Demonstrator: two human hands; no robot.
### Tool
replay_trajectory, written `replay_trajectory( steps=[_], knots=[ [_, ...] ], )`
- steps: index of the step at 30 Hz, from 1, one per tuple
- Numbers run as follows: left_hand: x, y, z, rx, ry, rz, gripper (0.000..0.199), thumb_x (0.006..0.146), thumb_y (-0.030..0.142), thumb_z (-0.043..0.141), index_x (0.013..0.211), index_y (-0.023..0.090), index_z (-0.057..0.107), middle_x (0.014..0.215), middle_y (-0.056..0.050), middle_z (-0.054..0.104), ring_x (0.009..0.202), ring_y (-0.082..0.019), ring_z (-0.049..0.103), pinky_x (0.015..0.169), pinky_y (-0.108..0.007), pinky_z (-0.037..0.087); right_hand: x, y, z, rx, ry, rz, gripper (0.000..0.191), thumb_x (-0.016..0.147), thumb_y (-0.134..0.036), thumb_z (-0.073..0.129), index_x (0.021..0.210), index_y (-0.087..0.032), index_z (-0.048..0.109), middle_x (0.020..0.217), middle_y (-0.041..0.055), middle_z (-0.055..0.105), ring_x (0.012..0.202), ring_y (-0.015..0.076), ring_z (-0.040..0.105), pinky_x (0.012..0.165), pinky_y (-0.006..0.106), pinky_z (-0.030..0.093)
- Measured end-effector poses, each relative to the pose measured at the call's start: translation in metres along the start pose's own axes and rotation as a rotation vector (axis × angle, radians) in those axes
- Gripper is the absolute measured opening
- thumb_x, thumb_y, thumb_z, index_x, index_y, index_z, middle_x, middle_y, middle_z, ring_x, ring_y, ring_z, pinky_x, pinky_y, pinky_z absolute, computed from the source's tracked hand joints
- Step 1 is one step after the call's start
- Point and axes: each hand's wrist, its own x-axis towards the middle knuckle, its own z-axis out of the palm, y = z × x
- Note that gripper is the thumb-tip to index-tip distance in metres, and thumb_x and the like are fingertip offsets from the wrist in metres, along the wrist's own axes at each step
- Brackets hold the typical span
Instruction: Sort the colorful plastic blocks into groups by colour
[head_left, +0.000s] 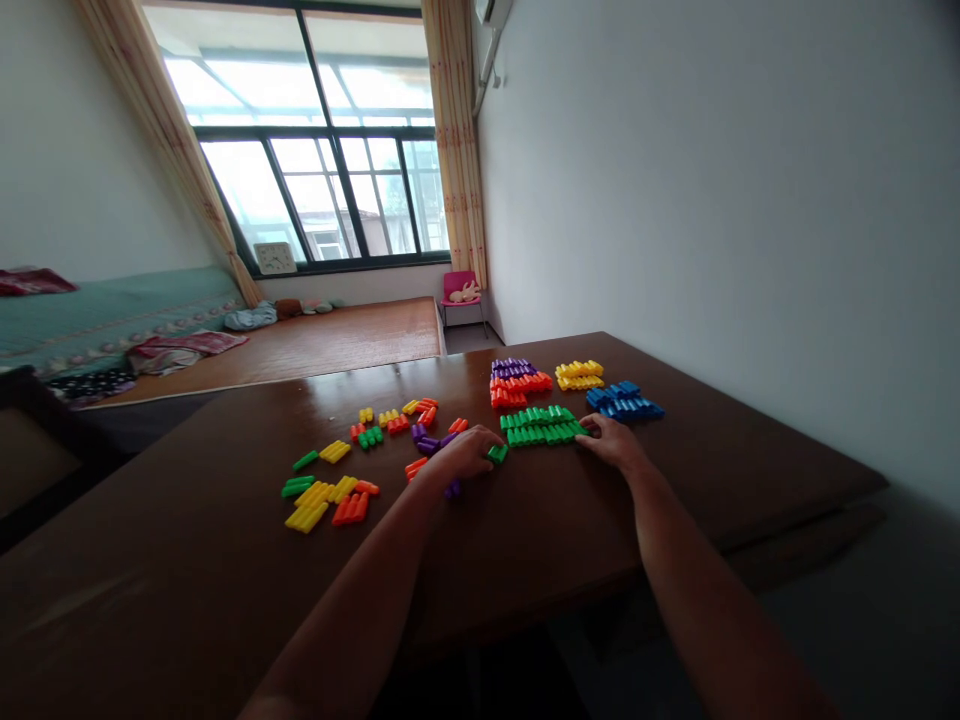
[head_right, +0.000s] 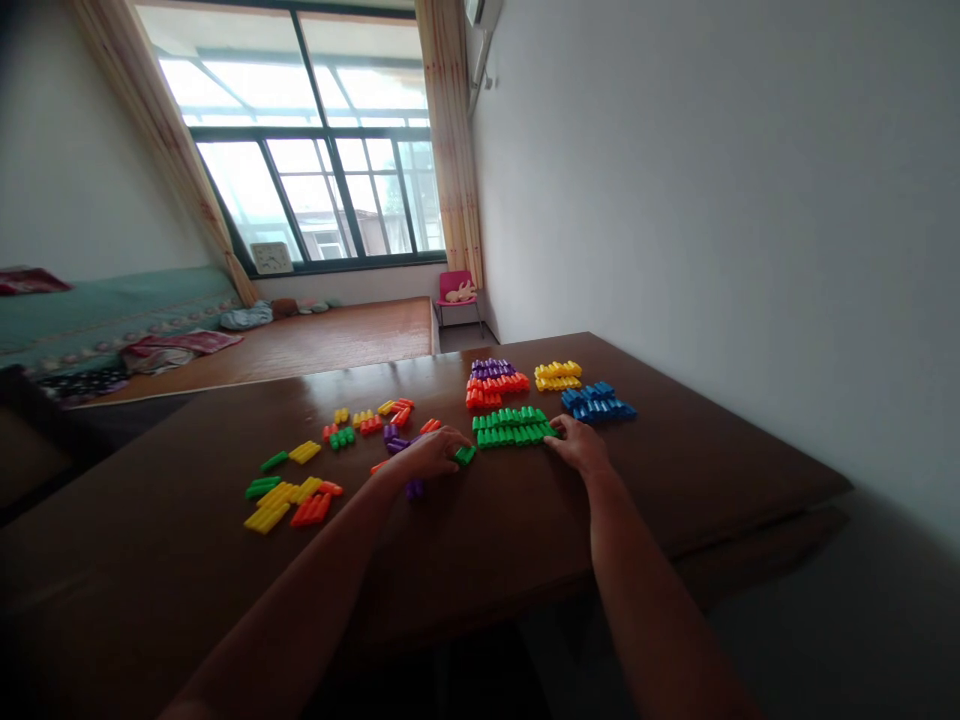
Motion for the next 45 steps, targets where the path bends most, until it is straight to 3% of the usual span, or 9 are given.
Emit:
replay_trajectory(
  steps=[4,8,14,21,28,33,38,42,45],
  knots=[
    [-0.002,0.006,-0.002,0.007,0.000,-0.151,0.034,0.068,0.019,0.067,0.102,0.019,0.068,0.088,0.000,0.070,0.080,-0.016,0.065,0.071,-0.022,0.049,0.001,0.001,0.001,-0.020,-0.006,0.001,0.024,0.073,-0.023,0.063,0.097,-0.026,0.063,0.095,-0.0001,0.071,0.083,0.0165,0.066,0.075,0.027,0.049],
    [-0.004,0.009,-0.003,0.037,0.039,-0.182,0.029,0.067,0.023,0.069,0.096,0.019,0.068,0.082,0.001,0.069,0.079,-0.017,0.065,0.070,-0.022,0.048,0.000,-0.002,0.002,-0.038,0.008,-0.008,0.020,0.076,-0.026,0.062,0.096,-0.025,0.063,0.094,0.0008,0.071,0.087,0.0171,0.066,0.078,0.027,0.048],
    [0.017,0.026,0.004,0.069,0.216,-0.155,0.029,0.073,0.029,0.069,0.102,0.023,0.065,0.094,0.000,0.068,0.090,-0.020,0.063,0.078,-0.027,0.048,-0.002,-0.009,0.001,-0.041,0.014,-0.028,0.019,0.076,-0.026,0.063,0.095,-0.025,0.063,0.094,0.0009,0.072,0.089,0.0176,0.066,0.079,0.028,0.047],
    [0.045,0.045,0.025,0.177,0.209,-0.081,0.028,0.080,0.029,0.065,0.108,0.027,0.063,0.114,-0.003,0.064,0.111,-0.023,0.055,0.089,-0.032,0.047,-0.005,-0.015,-0.002,-0.079,0.018,-0.040,0.021,0.077,-0.028,0.062,0.097,-0.025,0.066,0.095,0.0025,0.071,0.087,0.0184,0.066,0.077,0.028,0.047],
    [0.033,0.041,0.021,0.158,0.250,-0.069,0.037,0.082,0.037,0.064,0.118,0.029,0.061,0.127,-0.003,0.057,0.114,-0.023,0.052,0.090,-0.033,0.048,-0.005,-0.013,-0.001,-0.078,0.031,-0.082,0.033,0.072,-0.019,0.056,0.102,-0.026,0.067,0.094,0.0019,0.070,0.082,0.0176,0.064,0.074,0.026,0.047],
    [-0.005,0.006,-0.015,0.176,0.319,-0.133,0.025,0.085,0.034,0.056,0.107,0.029,0.067,0.117,-0.002,0.064,0.108,-0.023,0.055,0.089,-0.032,0.046,0.001,-0.007,0.003,-0.157,0.230,-0.071,0.040,0.072,-0.012,0.045,0.106,-0.019,0.065,0.105,0.0083,0.068,0.089,0.0214,0.063,0.079,0.032,0.047],
    [-0.065,-0.064,-0.066,0.166,0.357,-0.510,0.025,0.085,0.027,0.052,0.102,0.027,0.071,0.111,-0.005,0.068,0.107,-0.024,0.057,0.090,-0.031,0.044,-0.003,-0.015,0.004,-0.138,0.399,-0.177,0.037,0.078,-0.019,0.041,0.108,-0.019,0.062,0.106,0.0097,0.067,0.092,0.0236,0.062,0.083,0.036,0.047],
    [-0.120,-0.125,-0.095,0.140,0.395,-0.677,0.027,0.082,0.023,0.055,0.103,0.024,0.071,0.107,-0.007,0.070,0.105,-0.024,0.059,0.090,-0.030,0.045,-0.012,-0.041,0.005,-0.146,0.436,-0.295,0.034,0.083,-0.023,0.039,0.107,-0.019,0.062,0.106,0.0100,0.066,0.099,0.0248,0.060,0.088,0.037,0.046],
    [-0.160,-0.163,-0.107,0.119,0.416,-0.751,0.027,0.081,0.019,0.055,0.103,0.022,0.071,0.109,-0.008,0.070,0.104,-0.024,0.060,0.091,-0.031,0.045,-0.017,-0.078,0.015,-0.139,0.359,-0.453,0.032,0.086,-0.024,0.038,0.108,-0.021,0.061,0.107,0.0095,0.065,0.102,0.0242,0.058,0.092,0.038,0.044]
  ],
)
